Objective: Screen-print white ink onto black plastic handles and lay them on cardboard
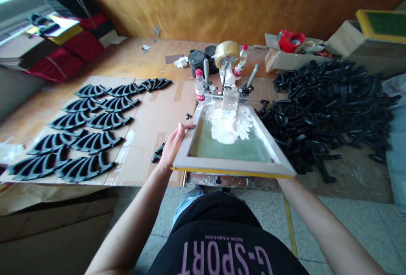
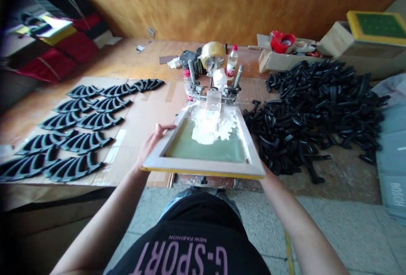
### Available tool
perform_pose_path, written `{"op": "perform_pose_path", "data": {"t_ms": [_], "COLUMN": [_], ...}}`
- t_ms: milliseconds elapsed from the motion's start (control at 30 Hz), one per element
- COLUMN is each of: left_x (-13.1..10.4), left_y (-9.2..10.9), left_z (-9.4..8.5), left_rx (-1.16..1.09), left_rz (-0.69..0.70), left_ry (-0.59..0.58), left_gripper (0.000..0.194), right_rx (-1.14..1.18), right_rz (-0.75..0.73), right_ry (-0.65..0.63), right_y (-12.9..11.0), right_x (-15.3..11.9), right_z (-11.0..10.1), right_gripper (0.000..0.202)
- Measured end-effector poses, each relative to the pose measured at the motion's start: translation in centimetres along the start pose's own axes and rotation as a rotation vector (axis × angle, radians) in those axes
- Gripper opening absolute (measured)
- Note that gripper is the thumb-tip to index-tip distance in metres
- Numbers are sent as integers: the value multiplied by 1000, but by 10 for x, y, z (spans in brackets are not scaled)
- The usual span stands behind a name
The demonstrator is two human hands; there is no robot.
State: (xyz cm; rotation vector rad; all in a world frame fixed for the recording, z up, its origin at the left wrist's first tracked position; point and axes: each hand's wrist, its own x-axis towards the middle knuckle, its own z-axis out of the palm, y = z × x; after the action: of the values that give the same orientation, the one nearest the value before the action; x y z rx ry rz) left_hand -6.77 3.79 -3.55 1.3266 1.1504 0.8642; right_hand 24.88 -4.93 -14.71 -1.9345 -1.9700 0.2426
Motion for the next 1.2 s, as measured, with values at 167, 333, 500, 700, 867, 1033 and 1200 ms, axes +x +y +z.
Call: {"op": "perform_pose_path", "data": {"t_ms": [167, 333, 500, 700, 867, 1033, 1200], "left_x": [-13, 0, -1, -2, -2, -5, -10], "left_y": [-89, -128, -128, -128, -129, -105, -42], "left_z": [-1, 3, 1, 2, 3, 1, -5], "left_rx": [50, 193, 187, 144, 89, 105, 23], "left_rz": [-247, -258, -272, -272, -271, -266, -167], "left_ry": [-62, -38, -54, -72, -63, -61, -46], "left_gripper": [75, 72, 71, 71, 72, 72, 65], "right_rx": [23, -30, -58, -19, -14, 94, 129], "right_rz": [147, -72, -375, -453, -520, -330, 11], "right_ry": [348, 48, -187, -171, -32, 7, 212], "right_y": [-3, -65, -76, -70, -73, -80, -41], "right_x": [49, 87, 41, 24, 2, 36, 105], "right_z": [-30, -17, -14, -18, 4, -13, -61], "right_gripper": [46, 27, 17, 19, 30, 23, 55]}}
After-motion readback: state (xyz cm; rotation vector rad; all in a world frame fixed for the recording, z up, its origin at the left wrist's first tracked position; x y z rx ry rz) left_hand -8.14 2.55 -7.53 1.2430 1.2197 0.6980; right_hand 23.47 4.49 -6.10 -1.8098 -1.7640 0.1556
